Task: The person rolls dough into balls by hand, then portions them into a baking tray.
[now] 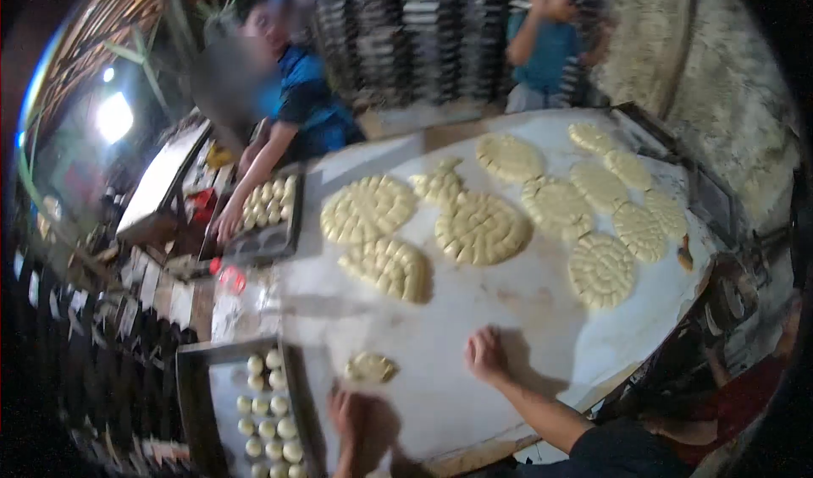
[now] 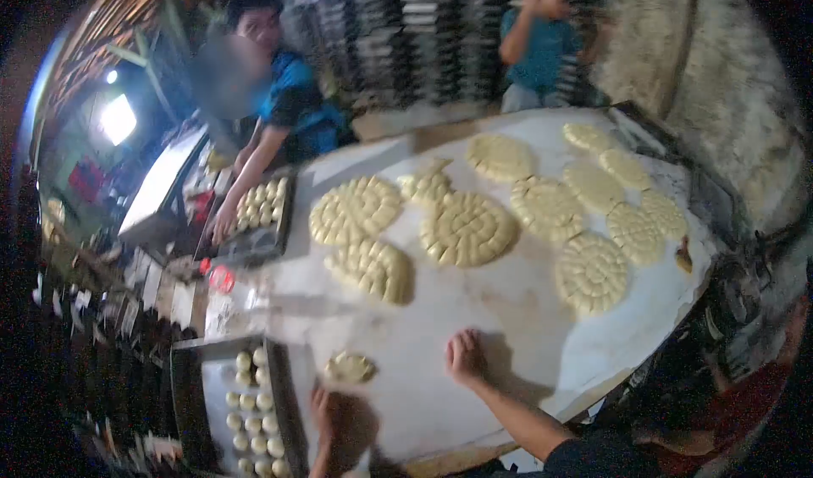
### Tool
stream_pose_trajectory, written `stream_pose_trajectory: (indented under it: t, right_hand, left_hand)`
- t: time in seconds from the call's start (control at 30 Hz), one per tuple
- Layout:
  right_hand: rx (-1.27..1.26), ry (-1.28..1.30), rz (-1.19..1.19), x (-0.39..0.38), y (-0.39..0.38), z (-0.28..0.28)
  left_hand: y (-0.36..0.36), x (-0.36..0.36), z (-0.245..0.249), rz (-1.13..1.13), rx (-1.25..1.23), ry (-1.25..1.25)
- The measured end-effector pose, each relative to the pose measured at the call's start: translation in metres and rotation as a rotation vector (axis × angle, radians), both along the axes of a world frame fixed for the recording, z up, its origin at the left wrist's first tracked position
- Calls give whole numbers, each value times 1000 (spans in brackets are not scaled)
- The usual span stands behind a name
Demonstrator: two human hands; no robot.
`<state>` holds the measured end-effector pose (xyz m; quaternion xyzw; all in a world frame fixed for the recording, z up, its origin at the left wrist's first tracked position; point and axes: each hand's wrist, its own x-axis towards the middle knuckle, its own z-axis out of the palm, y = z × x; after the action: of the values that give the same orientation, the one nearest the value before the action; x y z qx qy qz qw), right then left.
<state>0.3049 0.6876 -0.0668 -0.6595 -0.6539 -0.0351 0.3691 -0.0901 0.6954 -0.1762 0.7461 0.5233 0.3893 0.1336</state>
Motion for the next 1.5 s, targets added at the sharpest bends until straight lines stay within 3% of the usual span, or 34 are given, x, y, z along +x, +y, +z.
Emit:
stream_pose_trajectory:
  t: [0.07,0.1,0.13,0.17,0.2,0.23,0.27,0.3,0.33,0.37,0.4,0.43,0.47,0.5,0.57,0.6,0.67,0.73,0.8,0.87,0.93,1.03,1.07,1.1,1.13,1.17,1.2,1.27,1.33,1.4,1.43,1.5]
  right_hand:
    - [19,29,-190,-29,8,-41]
    - [7,315,-291,-55,4,-36]
    - [27,402,-168,-66,-11,-23]
    - [0,251,-132,-67,-27,-37]
    - [-136,224,-22,-78,-51,-9]
    - [-195,39,39,-79,-68,5]
    - [-293,38,29,-79,-78,33]
    - [-394,30,0,-70,-88,50]
    - [-486,181,-40,-42,-90,26]
    - [-684,107,-273,-49,-86,63]
    - [-816,163,-300,4,-86,21]
    - [-846,-50,-376,19,-83,4]
    - [-815,181,-305,-10,-76,19]
    - [-768,408,-231,-58,-59,50]
    - [-714,806,64,-163,-16,90]
    - [-652,581,228,-220,8,119]
    - [-401,405,459,-329,49,164]
    - [-51,220,791,-404,102,179]
    - [-76,289,824,-467,144,147]
    - [-313,129,893,-497,185,94]
    - [-39,-270,802,-498,181,42]
    - [53,75,800,-429,113,88]
    - [16,150,726,-393,86,90]
    - [-53,160,538,-356,60,83]
    - [-117,172,358,-317,36,77]
    - [-129,165,251,-280,17,71]
    - [-139,158,151,-243,-2,63]
    - [-259,255,123,-175,-48,26]
    - [-477,385,89,-128,-91,32]
    - [-322,168,91,-88,-128,21]
    - [-309,186,79,-72,-139,18]
    - [-210,206,100,-50,-157,21]
  left_hand:
    - [-10,46,95,-53,-185,-38]
    - [-15,70,146,-72,-278,-53]
    - [-29,78,145,-177,-197,-104]
    - [-50,82,121,-176,-159,-304]
    - [-76,73,96,-243,-339,-292]
    - [-103,51,101,-312,-185,-33]
    - [-116,31,105,-395,-247,12]
    - [-120,9,123,-388,-472,22]
    - [-113,-13,147,-392,-700,27]
    - [-99,-37,166,-378,-630,-53]
    - [-80,-65,180,-366,-553,-123]
    - [-54,-92,196,-254,-274,-235]
    - [-27,-120,212,-119,12,-303]
    - [2,-151,233,31,-57,-249]
    - [63,-204,211,279,0,-201]
    - [90,-230,189,339,-6,-75]
    - [132,-285,117,310,-481,27]
    - [131,-293,138,210,-530,-2]
    - [121,-301,161,101,-574,-17]
    - [107,-314,177,129,-583,-123]
    - [94,-324,185,210,-473,-141]
    - [88,-269,206,426,-264,-32]
    - [89,-228,212,345,-204,-87]
    - [91,-177,223,104,-212,-315]
    - [91,-125,247,-121,-322,-295]
    - [99,-88,238,-473,-295,-278]
    - [111,-48,249,-808,-493,-271]
    - [155,14,199,-1011,-1083,-563]
    - [228,69,130,-800,-863,-447]
    - [289,112,97,-374,-1053,-451]
    - [315,138,64,-141,-751,-172]
    - [333,186,74,57,-426,115]
